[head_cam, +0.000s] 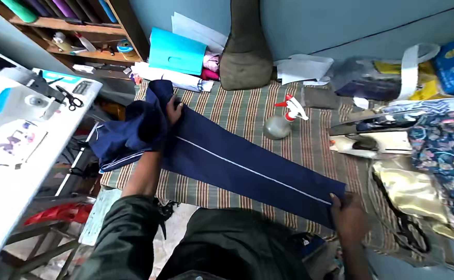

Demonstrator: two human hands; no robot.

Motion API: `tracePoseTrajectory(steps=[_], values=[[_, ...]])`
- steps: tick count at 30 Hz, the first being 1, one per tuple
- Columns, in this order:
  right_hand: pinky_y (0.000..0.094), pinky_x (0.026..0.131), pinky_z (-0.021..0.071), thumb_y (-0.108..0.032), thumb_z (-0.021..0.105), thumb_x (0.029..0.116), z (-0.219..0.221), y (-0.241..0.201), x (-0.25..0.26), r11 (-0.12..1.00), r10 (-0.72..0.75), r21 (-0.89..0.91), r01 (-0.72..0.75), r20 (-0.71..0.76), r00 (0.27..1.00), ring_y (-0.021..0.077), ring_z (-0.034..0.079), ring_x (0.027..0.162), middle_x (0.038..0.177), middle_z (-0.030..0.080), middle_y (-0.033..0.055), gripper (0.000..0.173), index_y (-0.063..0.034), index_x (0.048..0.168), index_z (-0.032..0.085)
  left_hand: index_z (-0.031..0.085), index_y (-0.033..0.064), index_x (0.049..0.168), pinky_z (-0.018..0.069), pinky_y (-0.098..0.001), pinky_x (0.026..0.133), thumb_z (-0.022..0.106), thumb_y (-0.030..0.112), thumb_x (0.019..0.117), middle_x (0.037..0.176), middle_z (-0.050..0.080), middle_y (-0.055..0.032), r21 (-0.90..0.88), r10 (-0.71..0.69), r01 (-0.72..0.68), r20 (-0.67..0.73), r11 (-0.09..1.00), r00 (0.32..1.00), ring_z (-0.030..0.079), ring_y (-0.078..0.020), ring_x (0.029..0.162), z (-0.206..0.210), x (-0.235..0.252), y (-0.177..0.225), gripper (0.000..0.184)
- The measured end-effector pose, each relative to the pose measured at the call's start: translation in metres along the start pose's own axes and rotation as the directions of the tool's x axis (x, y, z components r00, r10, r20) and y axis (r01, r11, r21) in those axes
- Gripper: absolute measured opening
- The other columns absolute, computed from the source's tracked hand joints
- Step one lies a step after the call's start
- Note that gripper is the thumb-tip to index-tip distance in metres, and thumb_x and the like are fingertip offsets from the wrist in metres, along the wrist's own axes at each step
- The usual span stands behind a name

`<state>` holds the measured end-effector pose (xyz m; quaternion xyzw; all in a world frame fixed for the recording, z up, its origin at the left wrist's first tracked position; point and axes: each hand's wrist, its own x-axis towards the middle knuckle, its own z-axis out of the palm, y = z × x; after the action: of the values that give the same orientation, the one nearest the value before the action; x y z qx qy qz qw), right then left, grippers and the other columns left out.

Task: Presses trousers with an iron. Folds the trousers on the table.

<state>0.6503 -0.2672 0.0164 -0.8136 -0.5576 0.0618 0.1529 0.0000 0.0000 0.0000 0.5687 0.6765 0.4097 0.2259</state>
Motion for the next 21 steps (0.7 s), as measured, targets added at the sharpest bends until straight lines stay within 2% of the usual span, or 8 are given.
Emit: tracePoseTrajectory(steps=[2,5,8,11,14,16,19,21], values=[[0.0698,0.106,0.0410,-0.022,0.062,0.0998,-0.003,-0.024,0.004,0.993,-0.119,-0.035,0.117,-0.065,0.991,0.0538,0.051,0.130,0.139,0.054,0.0321,0.047,-0.0002,0.141,0.054,0.050,0.0002,0.148,0.0366,-0.0506,0.121,0.055,0.016,0.1036,0.159,0.042,-0.0206,0.266,0.049,-0.078,0.113,0.961,0.992,0.044,-0.0336,0.146,-0.012,-0.041,0.032,0.048],[0.0696,0.119,0.0228,-0.042,0.040,0.1060,0.020,-0.039,0.006,0.948,-0.307,-0.095,0.305,-0.011,0.952,0.0469,0.033,0.149,0.158,0.041,0.0237,0.057,-0.0080,0.150,0.051,0.058,0.0141,0.146,0.0195,-0.0619,0.125,0.045,0.034,0.1079,0.159,0.045,-0.0113,0.502,0.123,-0.239,0.253,0.831,0.960,0.039,-0.0297,0.150,-0.005,-0.095,0.050,0.045],[0.0712,0.119,0.0150,-0.053,0.023,0.1057,0.042,-0.019,-0.001,0.954,-0.219,-0.187,0.234,0.098,0.971,0.0399,0.020,0.156,0.168,0.027,0.0138,0.069,-0.0142,0.161,0.036,0.039,0.0212,0.160,0.0060,-0.0694,0.123,0.033,0.046,0.1077,0.169,0.026,-0.0117,0.566,0.078,-0.227,0.276,0.793,0.958,0.016,-0.0363,0.158,0.012,-0.113,0.011,0.058],[0.0771,0.116,0.0116,-0.054,0.025,0.1049,0.040,-0.024,0.003,0.974,-0.139,-0.165,0.156,0.109,0.984,0.0404,0.019,0.156,0.168,0.028,0.0122,0.068,-0.0178,0.161,0.035,0.035,0.0218,0.161,0.0053,-0.0675,0.123,0.036,0.045,0.1065,0.171,0.020,-0.0135,0.529,0.084,-0.190,0.218,0.827,0.972,0.012,-0.0373,0.159,0.023,-0.109,-0.002,0.059],[0.0704,0.118,0.0218,-0.049,0.050,0.1022,0.016,-0.063,0.026,0.987,-0.119,0.116,0.113,0.044,0.992,0.0467,0.035,0.147,0.156,0.043,0.0250,0.068,-0.0020,0.152,0.045,0.034,0.0033,0.159,0.0092,-0.0570,0.128,0.050,0.029,0.1063,0.169,0.016,-0.0244,0.171,0.010,-0.045,0.199,0.984,0.980,0.011,-0.0395,0.158,0.020,-0.107,0.016,0.061],[0.0578,0.116,0.0375,-0.037,0.064,0.0988,0.008,-0.099,0.061,0.903,-0.165,0.396,0.164,-0.031,0.986,0.0433,0.047,0.139,0.149,0.048,0.0295,0.068,0.0055,0.148,0.044,0.016,-0.0001,0.163,0.0190,-0.0453,0.129,0.038,0.031,0.1099,0.171,0.015,-0.0196,-0.171,-0.083,0.113,0.173,0.979,0.981,0.017,-0.0277,0.158,-0.006,-0.111,0.054,0.066],[0.0437,0.120,0.0381,-0.035,0.078,0.0878,0.025,-0.162,0.131,0.625,-0.370,0.722,0.296,-0.060,0.927,0.0275,0.041,0.146,0.158,0.041,0.0191,0.089,-0.0004,0.156,0.033,0.011,0.0163,0.164,0.0480,-0.0484,0.111,0.010,0.061,0.1061,0.162,0.038,-0.0124,-0.764,-0.217,0.137,-0.005,0.631,0.976,0.051,-0.0280,0.140,-0.045,-0.112,0.103,0.074],[0.0384,0.120,0.0383,-0.029,0.082,0.0835,0.040,-0.209,0.174,0.459,-0.515,0.807,0.371,-0.098,0.851,0.0223,0.042,0.146,0.161,0.038,0.0177,0.098,-0.0010,0.159,0.027,0.020,0.0169,0.161,0.0495,-0.0564,0.106,0.000,0.072,0.0995,0.157,0.044,-0.0168,-0.930,-0.304,0.032,-0.087,0.367,0.949,0.054,-0.0364,0.136,-0.067,-0.104,0.104,0.085]])
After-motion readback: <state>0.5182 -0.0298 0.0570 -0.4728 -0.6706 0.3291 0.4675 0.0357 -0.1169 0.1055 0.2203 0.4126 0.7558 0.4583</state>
